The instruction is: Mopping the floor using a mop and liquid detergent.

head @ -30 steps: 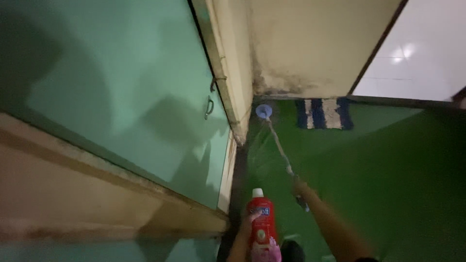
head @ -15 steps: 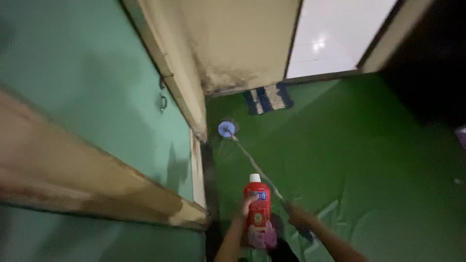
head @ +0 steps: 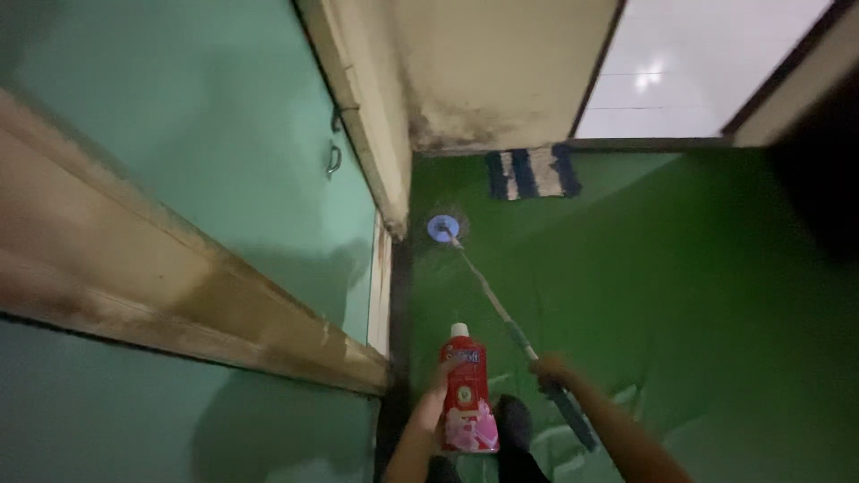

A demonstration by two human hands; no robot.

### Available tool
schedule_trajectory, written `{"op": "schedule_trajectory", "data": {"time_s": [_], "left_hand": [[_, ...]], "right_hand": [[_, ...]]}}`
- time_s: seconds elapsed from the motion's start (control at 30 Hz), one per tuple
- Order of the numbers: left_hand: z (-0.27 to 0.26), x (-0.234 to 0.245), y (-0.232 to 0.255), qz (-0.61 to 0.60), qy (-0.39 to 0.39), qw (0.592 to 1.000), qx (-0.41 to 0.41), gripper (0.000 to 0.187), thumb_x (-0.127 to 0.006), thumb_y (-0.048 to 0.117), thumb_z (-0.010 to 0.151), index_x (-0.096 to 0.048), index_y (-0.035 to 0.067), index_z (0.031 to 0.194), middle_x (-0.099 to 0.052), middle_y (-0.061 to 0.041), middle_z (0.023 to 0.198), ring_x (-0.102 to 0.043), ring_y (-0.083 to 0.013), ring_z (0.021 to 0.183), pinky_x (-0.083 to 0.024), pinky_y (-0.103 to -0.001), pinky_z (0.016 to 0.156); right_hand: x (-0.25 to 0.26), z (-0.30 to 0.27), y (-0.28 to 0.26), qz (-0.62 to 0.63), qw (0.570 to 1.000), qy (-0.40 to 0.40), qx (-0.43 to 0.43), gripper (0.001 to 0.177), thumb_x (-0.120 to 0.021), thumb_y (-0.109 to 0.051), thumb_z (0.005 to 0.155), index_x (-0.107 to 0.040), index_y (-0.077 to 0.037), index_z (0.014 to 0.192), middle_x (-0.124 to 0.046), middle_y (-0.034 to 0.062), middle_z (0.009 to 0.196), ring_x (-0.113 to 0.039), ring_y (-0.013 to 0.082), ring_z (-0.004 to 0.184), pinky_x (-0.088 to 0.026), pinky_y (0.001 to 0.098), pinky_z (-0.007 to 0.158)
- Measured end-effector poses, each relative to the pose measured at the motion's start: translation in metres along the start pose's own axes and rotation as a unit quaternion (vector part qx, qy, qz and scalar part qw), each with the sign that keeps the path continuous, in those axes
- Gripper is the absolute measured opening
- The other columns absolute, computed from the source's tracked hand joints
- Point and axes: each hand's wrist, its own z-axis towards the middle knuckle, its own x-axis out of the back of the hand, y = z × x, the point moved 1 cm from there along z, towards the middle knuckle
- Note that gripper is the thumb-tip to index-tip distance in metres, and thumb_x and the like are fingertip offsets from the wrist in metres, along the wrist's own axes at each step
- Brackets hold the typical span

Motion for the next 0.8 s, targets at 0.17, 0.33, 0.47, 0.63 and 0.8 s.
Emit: {"op": "schedule_trajectory", "data": {"time_s": [0.17,0.33,0.47,0.63,0.8], "left_hand": [[0.024,0.013,0.009,-0.029,0.045,0.999,-0.001,0.043,-0.072,0.038,0.088,-0.064,0.006,0.115,-0.072,-0.011,0.095,-0.071,-0.0268,0.080,-0.059,-0.042,0.076],[0.039,-0.006,0.018,-0.013,0.111,0.994,0.019,0.059,-0.076,0.044,0.086,-0.060,0.001,0.123,-0.071,-0.017,0.098,-0.069,-0.0326,0.081,-0.060,-0.045,0.073],[0.029,-0.054,0.022,0.044,0.273,0.959,0.061,0.059,-0.074,0.045,0.086,-0.057,0.005,0.126,-0.071,-0.017,0.103,-0.071,-0.0321,0.082,-0.059,-0.045,0.075],[0.073,-0.018,-0.003,0.013,0.126,0.992,-0.004,0.058,-0.075,0.041,0.089,-0.059,-0.001,0.127,-0.071,-0.018,0.103,-0.073,-0.0322,0.084,-0.061,-0.045,0.077],[0.124,0.049,-0.030,-0.067,-0.068,0.995,-0.021,0.044,-0.070,0.032,0.095,-0.058,0.002,0.125,-0.070,-0.014,0.108,-0.072,-0.0282,0.091,-0.061,-0.043,0.084]], "right_hand": [[0.107,-0.068,-0.050,0.296,0.950,0.045,-0.090,0.023,-0.064,-0.028,0.099,-0.062,-0.005,0.096,-0.062,0.0095,0.079,-0.056,0.0212,0.066,-0.049,0.0408,0.059],[0.187,-0.041,-0.059,0.557,0.805,0.089,-0.186,0.029,-0.063,-0.030,0.103,-0.064,-0.002,0.094,-0.058,0.0110,0.073,-0.049,0.0221,0.059,-0.044,0.0400,0.055],[0.202,-0.024,-0.055,0.481,0.841,0.088,-0.231,0.035,-0.062,-0.034,0.105,-0.067,0.000,0.096,-0.058,0.0105,0.074,-0.048,0.0210,0.060,-0.044,0.0382,0.054],[0.202,-0.064,-0.042,0.552,0.792,0.134,-0.224,0.033,-0.063,-0.037,0.103,-0.063,-0.006,0.094,-0.052,0.0084,0.073,-0.043,0.0213,0.060,-0.037,0.0392,0.054],[0.139,-0.051,0.009,0.514,0.819,0.120,-0.226,0.025,-0.064,-0.028,0.101,-0.062,-0.006,0.090,-0.054,0.0084,0.070,-0.047,0.0203,0.056,-0.040,0.0390,0.050]]}}
